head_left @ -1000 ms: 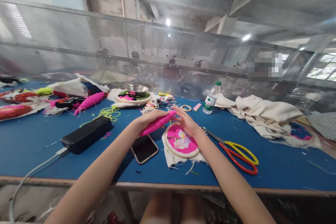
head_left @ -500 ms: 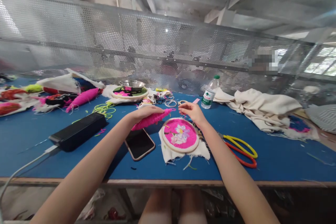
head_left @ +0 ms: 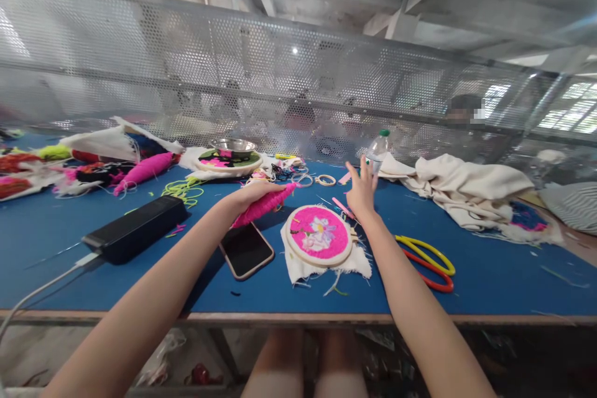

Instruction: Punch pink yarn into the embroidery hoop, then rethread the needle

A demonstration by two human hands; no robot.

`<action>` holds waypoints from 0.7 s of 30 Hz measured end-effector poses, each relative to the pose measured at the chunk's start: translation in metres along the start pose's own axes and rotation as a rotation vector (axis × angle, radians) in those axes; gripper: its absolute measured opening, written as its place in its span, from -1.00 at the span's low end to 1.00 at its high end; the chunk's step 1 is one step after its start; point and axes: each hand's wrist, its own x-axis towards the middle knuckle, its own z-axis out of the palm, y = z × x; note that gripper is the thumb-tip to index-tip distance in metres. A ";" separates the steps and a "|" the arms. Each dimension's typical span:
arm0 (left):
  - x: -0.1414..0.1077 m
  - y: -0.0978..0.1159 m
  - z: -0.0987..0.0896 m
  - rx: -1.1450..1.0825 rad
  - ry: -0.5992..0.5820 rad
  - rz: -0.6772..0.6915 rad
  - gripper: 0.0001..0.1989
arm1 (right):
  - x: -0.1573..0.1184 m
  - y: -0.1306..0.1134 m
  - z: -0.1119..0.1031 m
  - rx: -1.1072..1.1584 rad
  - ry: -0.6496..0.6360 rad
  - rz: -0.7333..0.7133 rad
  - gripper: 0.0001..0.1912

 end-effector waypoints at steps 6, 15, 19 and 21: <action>0.005 -0.004 0.001 0.031 -0.069 0.111 -0.62 | -0.011 -0.015 0.018 -0.245 -0.175 -0.251 -0.75; 0.002 -0.001 0.007 0.171 -0.139 0.180 -0.58 | -0.026 -0.039 0.035 0.128 -0.278 -0.326 -0.82; 0.000 0.000 0.008 0.177 -0.150 0.196 -0.60 | -0.022 -0.031 0.036 0.225 -0.257 -0.230 -0.81; 0.000 -0.001 0.009 0.148 -0.147 0.187 -0.61 | -0.021 -0.030 0.036 0.242 -0.236 -0.201 -0.78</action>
